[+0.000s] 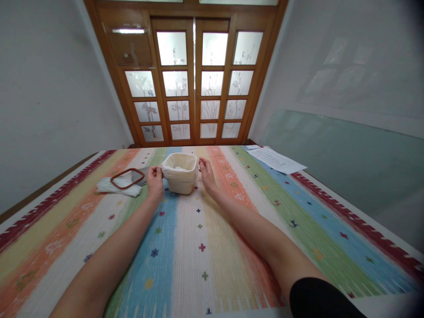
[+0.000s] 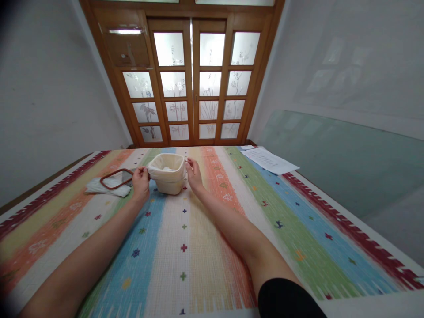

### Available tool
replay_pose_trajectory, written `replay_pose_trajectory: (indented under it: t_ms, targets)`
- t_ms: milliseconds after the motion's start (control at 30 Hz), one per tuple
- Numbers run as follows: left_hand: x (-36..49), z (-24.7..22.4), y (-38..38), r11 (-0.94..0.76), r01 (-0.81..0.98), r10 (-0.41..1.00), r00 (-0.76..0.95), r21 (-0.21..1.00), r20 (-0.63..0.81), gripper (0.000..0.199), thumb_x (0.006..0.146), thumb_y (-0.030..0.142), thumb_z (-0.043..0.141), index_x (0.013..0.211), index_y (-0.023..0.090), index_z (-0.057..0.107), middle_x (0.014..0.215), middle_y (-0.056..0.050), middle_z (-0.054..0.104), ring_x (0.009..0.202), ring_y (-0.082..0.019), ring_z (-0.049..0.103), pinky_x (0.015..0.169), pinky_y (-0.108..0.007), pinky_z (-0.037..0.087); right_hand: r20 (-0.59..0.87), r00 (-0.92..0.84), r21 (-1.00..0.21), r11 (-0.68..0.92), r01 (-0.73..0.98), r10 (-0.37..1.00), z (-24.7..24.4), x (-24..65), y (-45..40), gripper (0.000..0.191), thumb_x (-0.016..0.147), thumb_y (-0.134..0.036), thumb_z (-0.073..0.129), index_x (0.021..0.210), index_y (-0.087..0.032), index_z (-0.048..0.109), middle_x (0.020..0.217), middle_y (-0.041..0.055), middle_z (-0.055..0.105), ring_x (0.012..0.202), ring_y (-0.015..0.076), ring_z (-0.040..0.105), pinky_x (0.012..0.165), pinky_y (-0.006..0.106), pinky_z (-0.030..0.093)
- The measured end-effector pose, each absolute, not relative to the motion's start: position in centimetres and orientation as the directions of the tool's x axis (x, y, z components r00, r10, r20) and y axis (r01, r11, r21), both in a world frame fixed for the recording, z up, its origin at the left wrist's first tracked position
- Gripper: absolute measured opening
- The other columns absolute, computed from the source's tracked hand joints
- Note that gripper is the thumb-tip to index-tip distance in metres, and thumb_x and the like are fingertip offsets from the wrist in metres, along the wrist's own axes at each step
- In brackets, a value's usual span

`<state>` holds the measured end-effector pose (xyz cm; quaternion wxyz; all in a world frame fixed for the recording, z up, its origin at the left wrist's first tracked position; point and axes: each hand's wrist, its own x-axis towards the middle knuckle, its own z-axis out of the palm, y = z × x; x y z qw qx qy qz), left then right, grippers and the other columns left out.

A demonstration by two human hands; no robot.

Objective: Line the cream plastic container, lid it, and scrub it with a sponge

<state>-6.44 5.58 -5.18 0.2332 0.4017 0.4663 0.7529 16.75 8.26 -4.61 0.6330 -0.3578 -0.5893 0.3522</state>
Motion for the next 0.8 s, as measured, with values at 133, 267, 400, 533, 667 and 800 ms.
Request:
replay_pose_trajectory:
  t_ms: [133, 267, 400, 533, 667, 800]
  targets:
    - [-6.6, -4.7, 5.6, -0.460, -0.088, 0.744, -0.581, 0.884, 0.330, 0.038, 0.082, 0.052, 0.074, 0.093, 0.020, 0.058, 0.083, 0.002, 0.060, 0.069, -0.011, 0.056, 0.064, -0.022, 0.045, 0.437, -0.090, -0.897, 0.427, -0.110, 0.895, -4.5, 16.9, 8.2, 0.057, 0.100, -0.068, 0.045, 0.138, -0.028, 0.058, 0.149, 0.0082, 0.060, 0.134, 0.0245, 0.057, 0.106, 0.045, 0.053]
    - [-6.8, -4.6, 5.6, -0.440, -0.211, 0.776, -0.578, 0.873, 0.252, 0.042, 0.074, 0.048, 0.082, 0.095, 0.020, 0.059, 0.082, 0.003, 0.062, 0.066, -0.010, 0.056, 0.061, -0.020, 0.043, 0.458, -0.106, -0.883, 0.438, -0.172, 0.883, -3.5, 16.6, 7.5, 0.054, 0.100, -0.066, 0.046, 0.137, -0.029, 0.060, 0.149, 0.0069, 0.060, 0.140, 0.0247, 0.053, 0.113, 0.045, 0.049]
    - [-6.7, -4.3, 5.4, -0.365, -0.390, 0.859, -0.491, 0.845, 0.144, 0.044, 0.064, 0.034, 0.086, 0.098, 0.021, 0.062, 0.075, 0.006, 0.062, 0.060, -0.009, 0.054, 0.057, -0.018, 0.040, 0.513, -0.112, -0.853, 0.491, -0.177, 0.851, -2.3, 16.2, 6.8, 0.056, 0.096, -0.063, 0.057, 0.140, -0.027, 0.057, 0.147, 0.0085, 0.060, 0.137, 0.0238, 0.056, 0.120, 0.042, 0.042]
    - [-6.4, -4.0, 5.3, -0.321, -0.456, 0.898, -0.424, 0.830, 0.114, 0.045, 0.061, 0.028, 0.086, 0.100, 0.020, 0.065, 0.082, 0.003, 0.069, 0.066, -0.010, 0.059, 0.060, -0.020, 0.044, 0.507, -0.159, -0.860, 0.485, -0.159, 0.847, -2.0, 16.0, 6.7, 0.069, 0.092, -0.068, 0.061, 0.146, -0.026, 0.051, 0.146, 0.0114, 0.059, 0.131, 0.0253, 0.059, 0.116, 0.042, 0.046]
    - [-6.5, -3.9, 5.3, -0.300, -0.430, 0.909, -0.400, 0.852, 0.118, 0.043, 0.060, 0.025, 0.085, 0.099, 0.020, 0.066, 0.081, 0.003, 0.071, 0.067, -0.012, 0.062, 0.066, -0.022, 0.048, 0.533, -0.231, -0.846, 0.520, -0.119, 0.814, -2.1, 16.1, 6.3, 0.085, 0.089, -0.075, 0.060, 0.154, -0.024, 0.042, 0.152, 0.0151, 0.053, 0.135, 0.0292, 0.057, 0.117, 0.048, 0.045]
    - [-6.8, -4.1, 5.6, -0.333, -0.350, 0.885, -0.437, 0.875, 0.162, 0.036, 0.069, 0.034, 0.080, 0.100, 0.020, 0.068, 0.085, 0.001, 0.072, 0.073, -0.014, 0.066, 0.070, -0.024, 0.050, 0.656, -0.303, -0.712, 0.700, 0.054, 0.691, -1.2, 16.0, 4.8, 0.101, 0.080, -0.079, 0.070, 0.160, -0.025, 0.039, 0.160, 0.0163, 0.044, 0.150, 0.0340, 0.041, 0.128, 0.054, 0.030]
